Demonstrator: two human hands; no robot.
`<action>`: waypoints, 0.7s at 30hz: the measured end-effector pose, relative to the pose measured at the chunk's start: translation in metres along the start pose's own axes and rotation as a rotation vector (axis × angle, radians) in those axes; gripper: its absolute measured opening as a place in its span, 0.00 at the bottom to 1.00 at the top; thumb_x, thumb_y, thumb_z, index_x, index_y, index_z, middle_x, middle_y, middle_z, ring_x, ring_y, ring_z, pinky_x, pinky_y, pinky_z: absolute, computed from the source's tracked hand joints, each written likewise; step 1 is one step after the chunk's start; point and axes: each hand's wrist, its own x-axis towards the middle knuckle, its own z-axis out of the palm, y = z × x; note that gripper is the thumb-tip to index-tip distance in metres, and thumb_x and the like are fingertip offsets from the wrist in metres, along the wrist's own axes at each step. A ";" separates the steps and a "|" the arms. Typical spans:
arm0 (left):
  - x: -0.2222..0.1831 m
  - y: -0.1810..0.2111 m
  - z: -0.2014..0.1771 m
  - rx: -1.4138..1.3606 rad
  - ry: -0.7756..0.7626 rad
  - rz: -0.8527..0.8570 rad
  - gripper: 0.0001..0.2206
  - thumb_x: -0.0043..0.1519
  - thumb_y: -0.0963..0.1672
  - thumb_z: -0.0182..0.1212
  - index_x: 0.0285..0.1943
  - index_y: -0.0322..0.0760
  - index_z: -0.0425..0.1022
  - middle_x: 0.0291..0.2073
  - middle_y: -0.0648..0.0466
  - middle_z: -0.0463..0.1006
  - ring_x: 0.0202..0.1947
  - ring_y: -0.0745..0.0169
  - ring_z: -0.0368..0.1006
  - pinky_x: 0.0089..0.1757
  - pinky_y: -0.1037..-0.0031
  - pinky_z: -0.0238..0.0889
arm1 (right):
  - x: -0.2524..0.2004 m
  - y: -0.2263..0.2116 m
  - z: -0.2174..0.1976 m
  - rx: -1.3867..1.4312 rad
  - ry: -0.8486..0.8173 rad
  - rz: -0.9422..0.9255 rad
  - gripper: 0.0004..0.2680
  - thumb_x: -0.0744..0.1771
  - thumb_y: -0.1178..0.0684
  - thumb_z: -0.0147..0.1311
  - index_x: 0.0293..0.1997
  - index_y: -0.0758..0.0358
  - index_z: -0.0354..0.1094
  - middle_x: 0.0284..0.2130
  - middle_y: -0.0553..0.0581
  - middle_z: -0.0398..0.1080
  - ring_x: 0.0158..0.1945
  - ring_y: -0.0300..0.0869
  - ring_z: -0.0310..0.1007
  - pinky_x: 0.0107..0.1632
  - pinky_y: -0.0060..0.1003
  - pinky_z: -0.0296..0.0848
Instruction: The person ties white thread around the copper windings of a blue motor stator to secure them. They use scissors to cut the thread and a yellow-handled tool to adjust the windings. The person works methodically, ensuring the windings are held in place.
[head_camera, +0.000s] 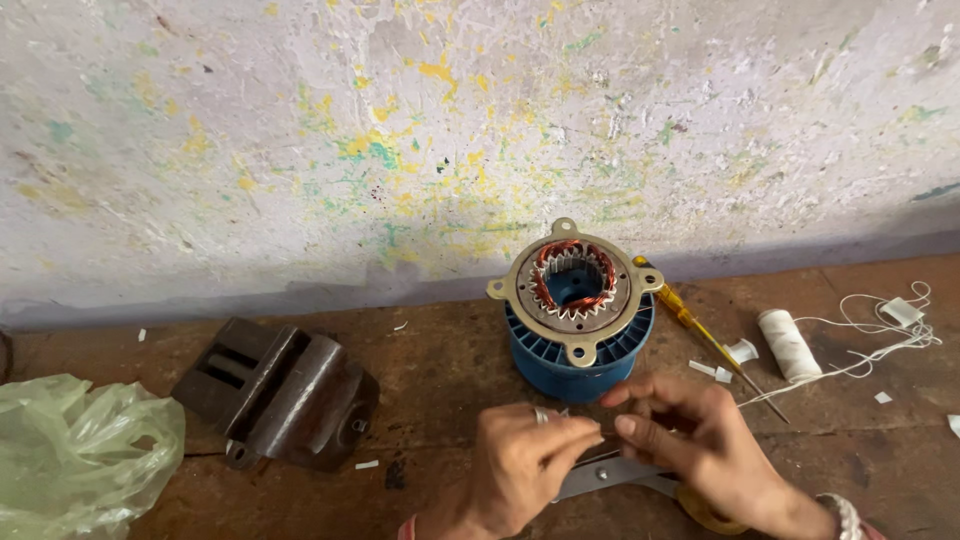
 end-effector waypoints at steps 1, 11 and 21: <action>0.000 0.001 -0.004 0.105 -0.046 0.090 0.04 0.60 0.38 0.70 0.42 0.33 0.82 0.25 0.52 0.79 0.24 0.64 0.77 0.26 0.75 0.65 | 0.004 0.002 -0.002 0.110 -0.038 0.067 0.08 0.63 0.61 0.60 0.45 0.68 0.75 0.24 0.57 0.78 0.24 0.38 0.75 0.27 0.33 0.74; 0.006 0.002 -0.011 0.123 0.029 0.116 0.04 0.60 0.38 0.71 0.41 0.32 0.80 0.24 0.52 0.79 0.23 0.64 0.76 0.27 0.75 0.64 | 0.002 0.002 -0.004 -0.147 0.025 -0.213 0.08 0.63 0.56 0.63 0.43 0.66 0.75 0.29 0.55 0.78 0.30 0.39 0.79 0.32 0.34 0.79; 0.001 -0.008 -0.001 -0.202 0.045 -0.431 0.03 0.60 0.37 0.68 0.39 0.29 0.85 0.16 0.56 0.77 0.16 0.79 0.66 0.21 0.81 0.53 | -0.004 -0.020 -0.002 -0.781 0.045 -0.762 0.13 0.60 0.52 0.68 0.45 0.61 0.76 0.30 0.52 0.77 0.29 0.44 0.77 0.32 0.39 0.74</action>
